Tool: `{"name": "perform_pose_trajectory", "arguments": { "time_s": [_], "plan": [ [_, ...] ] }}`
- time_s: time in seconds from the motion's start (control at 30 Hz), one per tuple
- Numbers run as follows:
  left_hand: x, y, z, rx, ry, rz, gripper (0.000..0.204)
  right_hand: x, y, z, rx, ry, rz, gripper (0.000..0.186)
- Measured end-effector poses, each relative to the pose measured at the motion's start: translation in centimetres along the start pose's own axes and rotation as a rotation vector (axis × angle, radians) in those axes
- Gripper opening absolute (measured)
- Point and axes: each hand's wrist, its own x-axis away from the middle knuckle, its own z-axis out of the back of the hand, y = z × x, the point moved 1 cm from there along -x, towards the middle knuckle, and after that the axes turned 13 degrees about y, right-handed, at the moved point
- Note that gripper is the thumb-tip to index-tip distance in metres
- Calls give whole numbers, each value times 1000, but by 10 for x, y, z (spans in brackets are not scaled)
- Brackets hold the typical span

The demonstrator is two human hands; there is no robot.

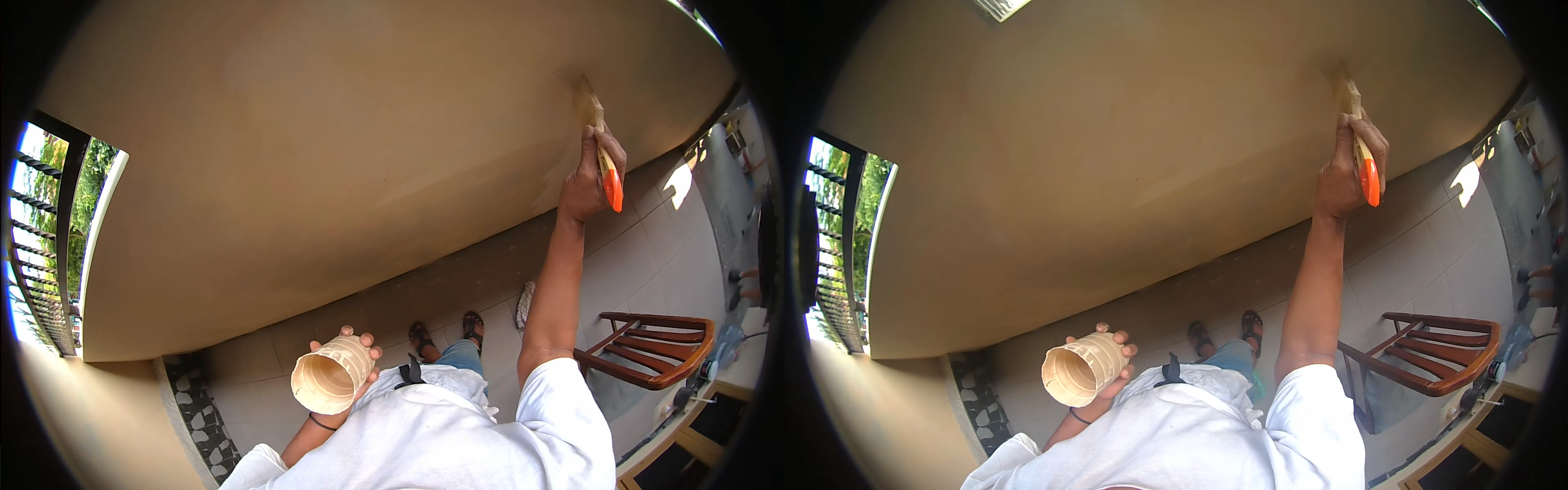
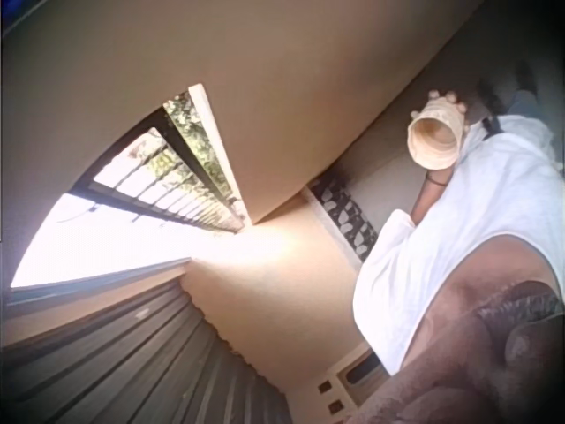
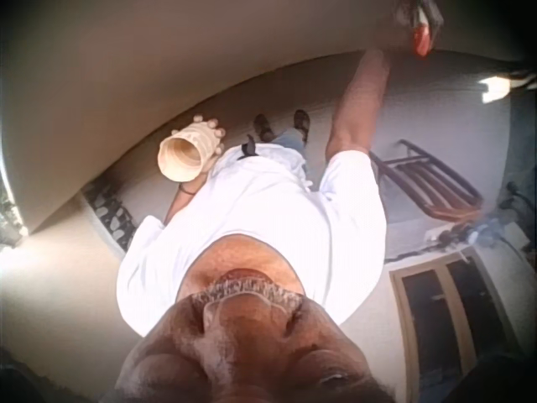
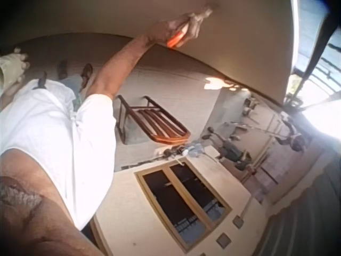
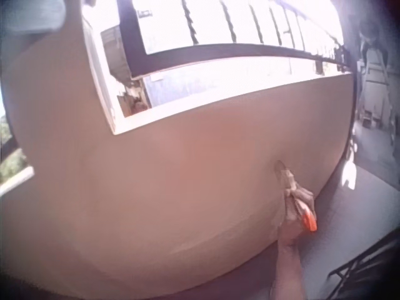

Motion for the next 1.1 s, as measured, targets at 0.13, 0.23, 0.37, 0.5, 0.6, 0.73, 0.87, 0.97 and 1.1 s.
{"name": "perform_pose_trajectory", "arguments": {
  "time_s": [0.13,0.23,0.37,0.5,0.6,0.73,0.87,0.97,1.1],
  "plan": [
    [-8,-10,-13,15,67,-25,61,35,-24,-19,79,-146,141,17],
    [-19,-15,-22,31,76,-14,60,107,-85,-33,-101,-462,232,33],
    [-31,-19,-34,13,87,-31,60,132,-114,-21,-356,-744,66,31],
    [-30,-25,-33,7,75,-58,60,66,-76,-29,-345,-561,-176,22],
    [-29,-29,-28,17,86,-64,60,6,-3,-22,-153,-162,-319,18],
    [-22,-33,-19,53,100,-86,59,-35,17,-22,4,66,-14,14],
    [-26,-38,-21,65,123,-87,57,25,-24,-43,115,-204,214,23],
    [-31,-38,-28,61,128,-84,58,88,-88,-50,-257,-551,181,32],
    [-44,-40,-44,29,104,-65,58,91,-95,-45,-447,-627,80,28]
  ]
}}
